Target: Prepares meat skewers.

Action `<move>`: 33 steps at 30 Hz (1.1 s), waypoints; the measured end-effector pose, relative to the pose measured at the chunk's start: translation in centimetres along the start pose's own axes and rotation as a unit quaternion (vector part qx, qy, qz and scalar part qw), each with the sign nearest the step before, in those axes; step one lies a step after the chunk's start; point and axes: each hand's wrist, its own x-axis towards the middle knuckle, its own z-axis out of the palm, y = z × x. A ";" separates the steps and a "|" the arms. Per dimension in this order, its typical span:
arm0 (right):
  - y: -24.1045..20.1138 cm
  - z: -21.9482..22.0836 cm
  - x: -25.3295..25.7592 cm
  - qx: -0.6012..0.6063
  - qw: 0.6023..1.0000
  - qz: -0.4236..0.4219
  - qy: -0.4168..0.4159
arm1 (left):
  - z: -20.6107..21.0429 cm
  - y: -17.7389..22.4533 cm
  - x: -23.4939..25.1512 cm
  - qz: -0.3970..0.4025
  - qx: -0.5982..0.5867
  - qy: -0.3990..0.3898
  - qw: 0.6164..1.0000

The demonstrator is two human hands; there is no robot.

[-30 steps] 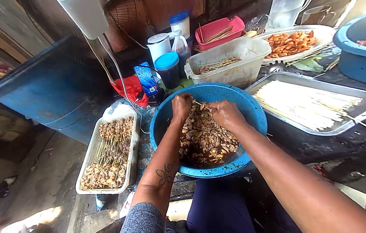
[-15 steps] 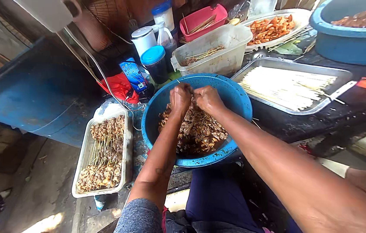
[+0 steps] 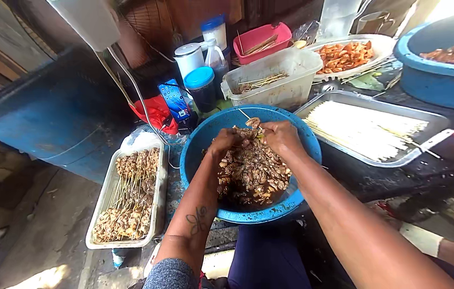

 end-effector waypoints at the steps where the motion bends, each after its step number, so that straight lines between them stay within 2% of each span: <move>1: -0.1 0.0 0.0 -0.007 1.000 0.002 -0.008 | -0.3 0.1 0.1 -0.016 -0.075 0.026 0.997; 3: -0.2 0.1 0.0 -0.026 0.999 0.000 -0.030 | -0.7 0.2 0.3 -0.026 -0.175 0.071 0.982; 5: -0.2 0.1 0.0 -0.043 0.998 -0.006 -0.048 | -1.0 0.1 0.7 -0.016 -0.222 0.105 0.969; 10: 0.0 0.2 -0.3 -0.082 0.993 -0.016 -0.083 | -0.9 -0.2 1.1 0.046 -0.189 0.158 0.968; 13: 0.1 0.3 -0.2 -0.086 0.992 -0.015 -0.087 | -0.5 -0.1 1.1 0.071 -0.135 0.185 0.971; 17: 0.1 0.5 0.0 -0.089 0.992 -0.011 -0.091 | -0.6 -0.2 1.1 0.094 0.008 0.220 0.971; 20: -0.1 0.5 -0.1 -0.088 0.991 -0.006 -0.097 | -0.8 0.0 0.9 0.119 0.148 0.229 0.955; 22: -0.2 0.5 -0.2 -0.087 0.991 0.001 -0.098 | -0.7 0.3 0.7 0.124 0.197 0.233 0.944; 29: -0.5 0.7 -0.2 -0.075 0.993 0.012 -0.093 | 0.2 1.5 -0.1 0.127 0.285 0.249 0.917; 33: -0.4 1.2 0.1 -0.037 0.997 -0.003 -0.073 | 1.0 1.9 -0.5 0.148 0.267 0.226 0.925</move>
